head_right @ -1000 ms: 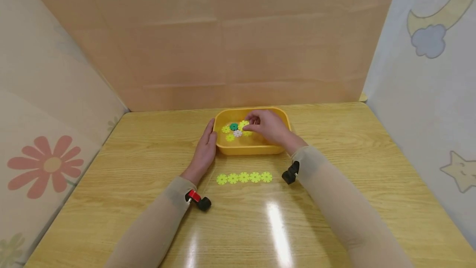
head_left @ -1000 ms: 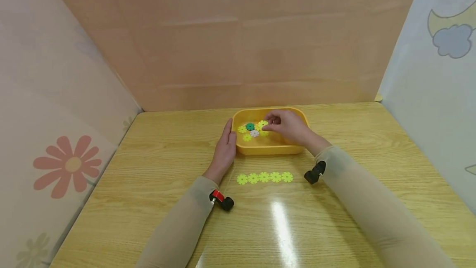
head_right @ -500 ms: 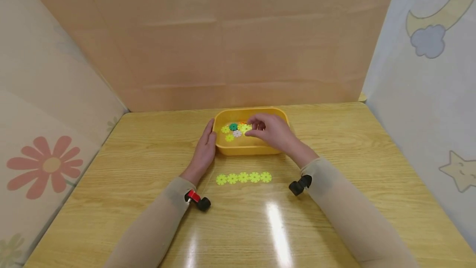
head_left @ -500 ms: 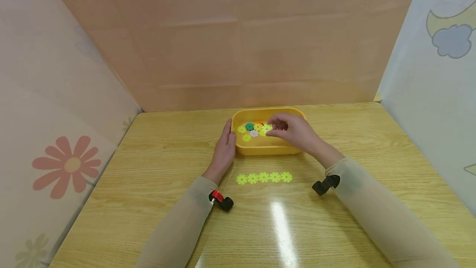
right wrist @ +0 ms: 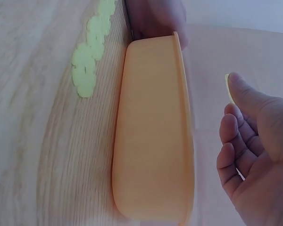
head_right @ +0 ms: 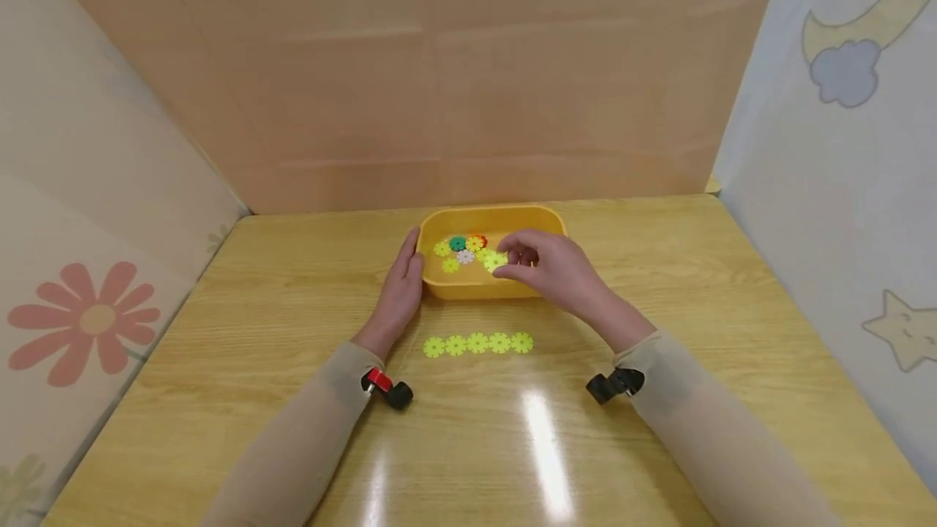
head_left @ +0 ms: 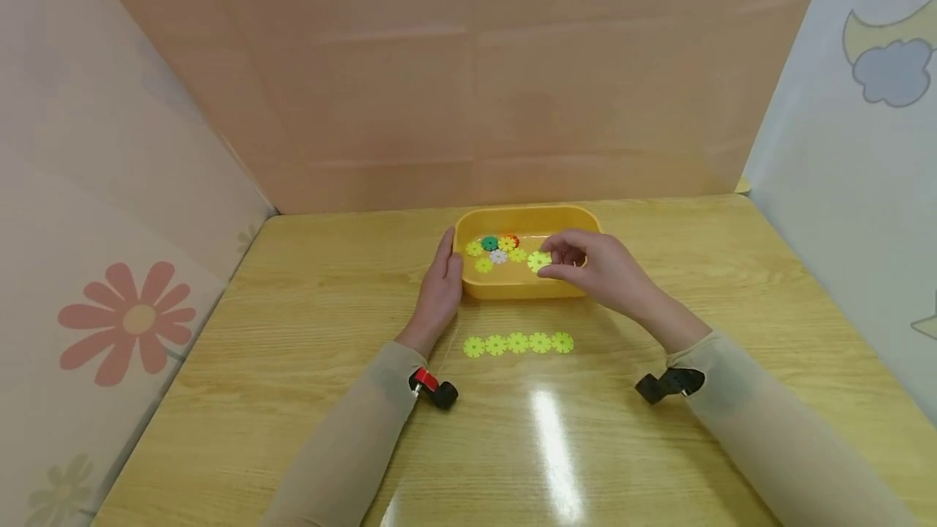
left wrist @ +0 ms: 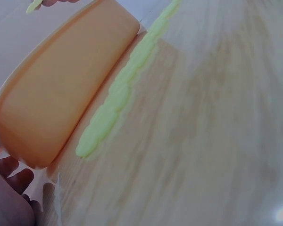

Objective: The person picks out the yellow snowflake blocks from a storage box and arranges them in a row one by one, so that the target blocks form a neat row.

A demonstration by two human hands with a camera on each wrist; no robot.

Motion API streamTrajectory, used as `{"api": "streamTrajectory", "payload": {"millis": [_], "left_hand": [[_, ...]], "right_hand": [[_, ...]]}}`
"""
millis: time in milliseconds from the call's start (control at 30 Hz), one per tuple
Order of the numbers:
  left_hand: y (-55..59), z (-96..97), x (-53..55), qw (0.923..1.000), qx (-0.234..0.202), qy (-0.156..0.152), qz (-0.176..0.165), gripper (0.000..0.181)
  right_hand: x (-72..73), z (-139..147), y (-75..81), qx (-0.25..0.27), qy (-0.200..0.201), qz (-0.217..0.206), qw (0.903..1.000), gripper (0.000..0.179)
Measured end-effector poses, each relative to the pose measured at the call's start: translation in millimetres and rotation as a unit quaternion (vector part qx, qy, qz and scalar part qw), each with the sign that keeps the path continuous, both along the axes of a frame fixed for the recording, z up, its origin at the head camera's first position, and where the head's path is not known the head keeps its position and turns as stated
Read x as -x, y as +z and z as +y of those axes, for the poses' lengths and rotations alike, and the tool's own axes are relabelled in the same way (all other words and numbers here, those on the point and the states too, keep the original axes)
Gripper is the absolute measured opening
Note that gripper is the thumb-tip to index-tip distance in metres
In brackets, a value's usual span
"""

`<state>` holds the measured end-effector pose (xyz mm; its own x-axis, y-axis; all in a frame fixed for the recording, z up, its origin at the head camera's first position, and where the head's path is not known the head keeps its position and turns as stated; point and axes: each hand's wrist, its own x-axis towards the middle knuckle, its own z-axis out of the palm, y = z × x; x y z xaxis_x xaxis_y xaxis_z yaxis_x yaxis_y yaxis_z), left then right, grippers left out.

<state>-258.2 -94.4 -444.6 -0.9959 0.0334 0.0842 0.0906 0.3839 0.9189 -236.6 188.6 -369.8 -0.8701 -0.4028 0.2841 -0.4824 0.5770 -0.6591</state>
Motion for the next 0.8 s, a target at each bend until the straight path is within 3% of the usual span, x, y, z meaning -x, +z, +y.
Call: {"api": "streamTrajectory", "payload": {"millis": [800], "left_hand": [[1.1,0.1,-2.3,1.0000,-0.005,-0.004,0.000,0.062]], "right_hand": [[-39.9,46,-1.3,-0.018,-0.002,-0.030,0.9994,0.022]]}}
